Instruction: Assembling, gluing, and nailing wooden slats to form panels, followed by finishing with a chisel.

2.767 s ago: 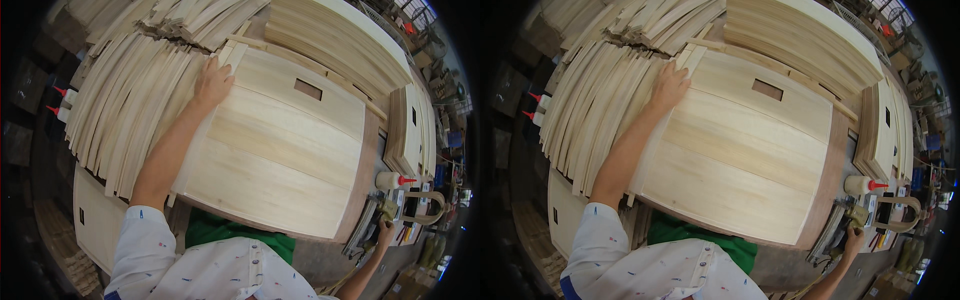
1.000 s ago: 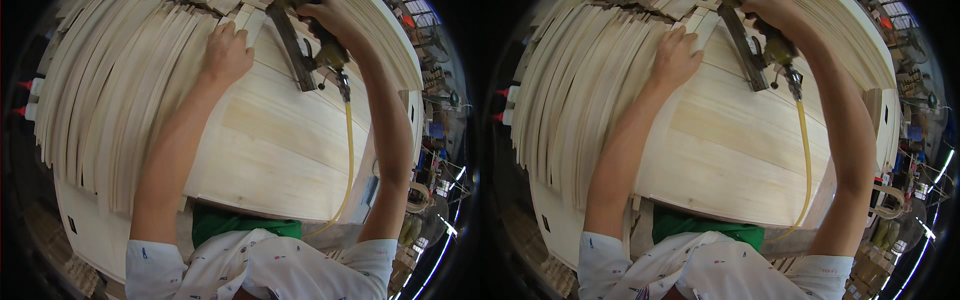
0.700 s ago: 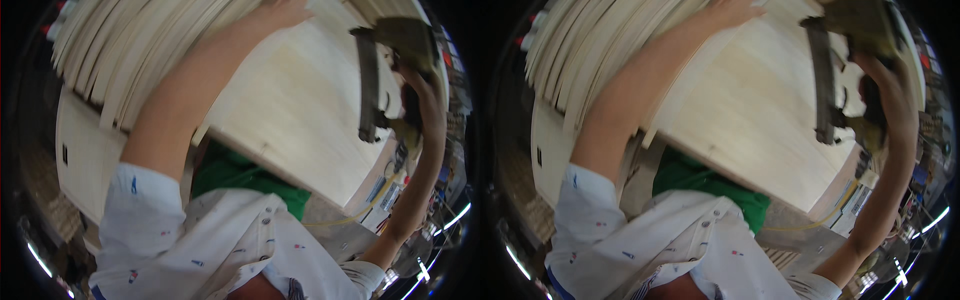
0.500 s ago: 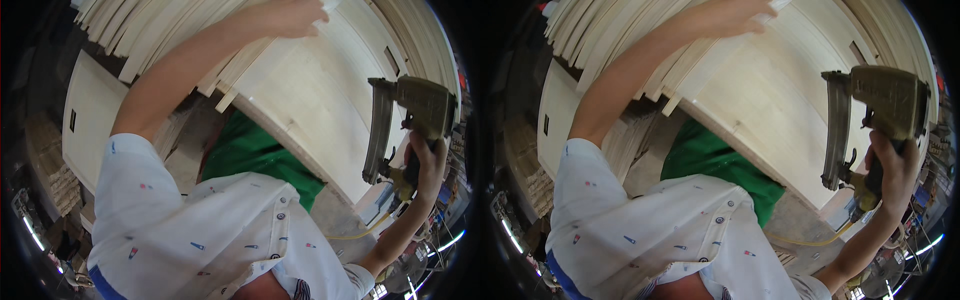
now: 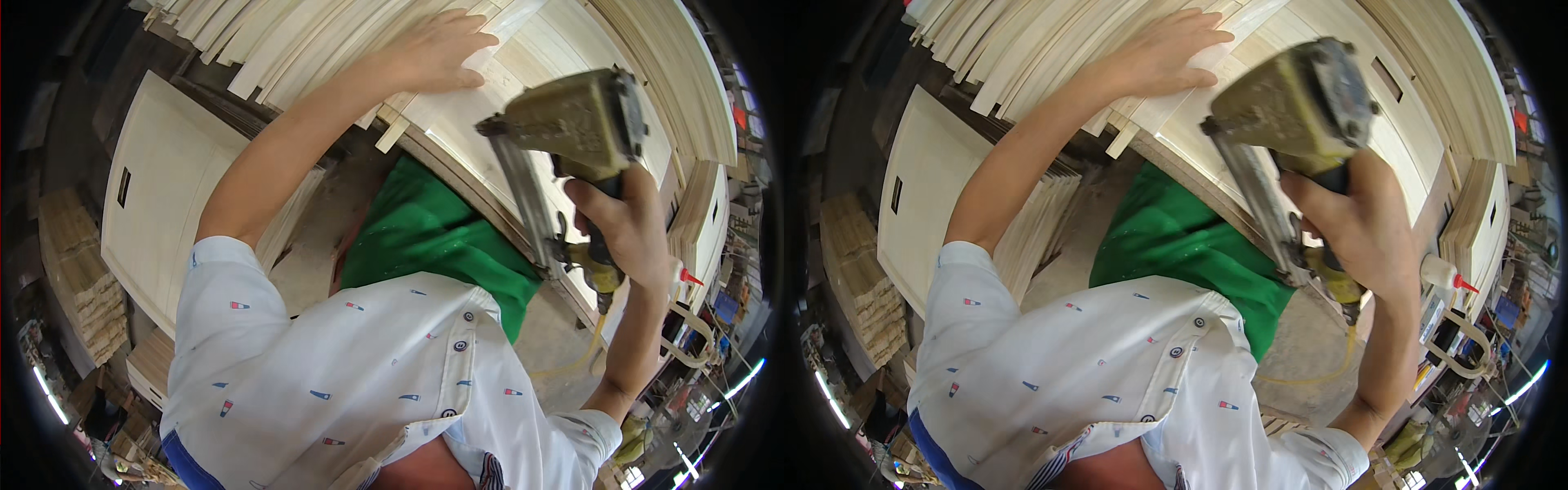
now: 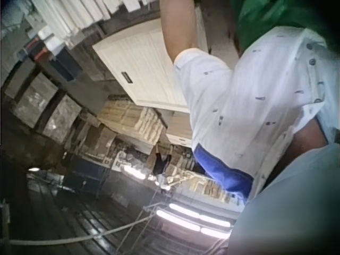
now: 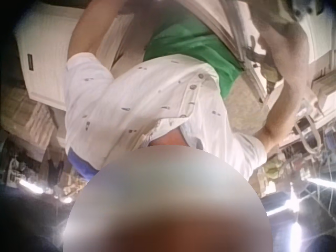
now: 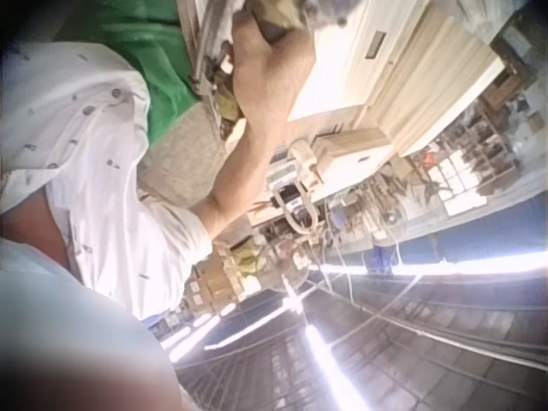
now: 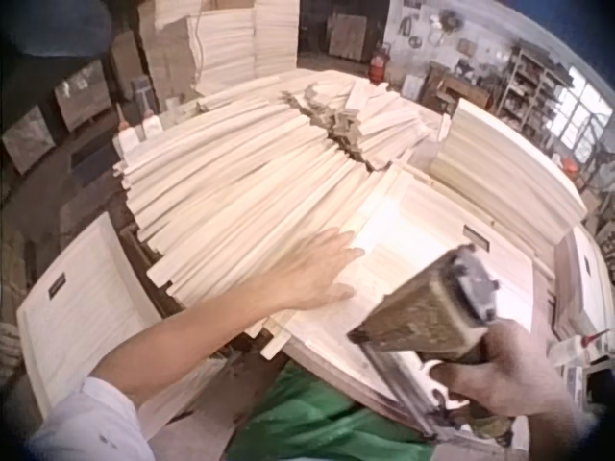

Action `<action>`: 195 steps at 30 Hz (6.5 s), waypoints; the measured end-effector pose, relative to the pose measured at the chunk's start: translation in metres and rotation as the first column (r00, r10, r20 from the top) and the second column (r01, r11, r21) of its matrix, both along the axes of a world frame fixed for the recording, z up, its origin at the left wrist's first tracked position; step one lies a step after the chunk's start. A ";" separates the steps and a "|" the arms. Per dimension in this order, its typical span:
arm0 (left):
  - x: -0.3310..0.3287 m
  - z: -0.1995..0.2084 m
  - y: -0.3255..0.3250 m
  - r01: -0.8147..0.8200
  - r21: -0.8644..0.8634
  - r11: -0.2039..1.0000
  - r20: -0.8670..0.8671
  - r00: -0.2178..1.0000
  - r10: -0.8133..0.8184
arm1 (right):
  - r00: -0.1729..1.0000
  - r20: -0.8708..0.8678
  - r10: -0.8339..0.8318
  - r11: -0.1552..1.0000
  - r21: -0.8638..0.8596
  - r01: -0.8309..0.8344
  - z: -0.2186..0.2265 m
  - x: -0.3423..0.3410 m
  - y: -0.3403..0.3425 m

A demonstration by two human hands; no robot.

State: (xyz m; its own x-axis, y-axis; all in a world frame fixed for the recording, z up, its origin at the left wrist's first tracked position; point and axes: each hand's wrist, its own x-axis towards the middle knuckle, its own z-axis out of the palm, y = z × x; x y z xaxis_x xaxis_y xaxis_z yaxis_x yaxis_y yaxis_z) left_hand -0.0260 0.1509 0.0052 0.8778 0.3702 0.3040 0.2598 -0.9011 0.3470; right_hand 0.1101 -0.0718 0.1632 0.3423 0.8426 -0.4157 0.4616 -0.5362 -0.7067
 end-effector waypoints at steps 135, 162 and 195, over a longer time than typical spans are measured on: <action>0.045 0.019 0.030 0.275 0.186 0.943 -0.032 0.961 -0.274 | 0.960 0.274 -0.064 0.963 0.268 -0.012 0.002 0.156 0.114; -0.011 0.018 -0.039 -0.314 -0.312 0.897 0.043 0.938 0.344 | 0.982 0.075 -0.171 0.951 0.273 0.145 -0.021 0.193 0.217; -0.012 0.008 -0.037 -0.291 -0.307 0.906 0.161 0.923 0.351 | 0.978 0.206 0.011 0.990 0.135 -0.040 -0.018 0.089 0.132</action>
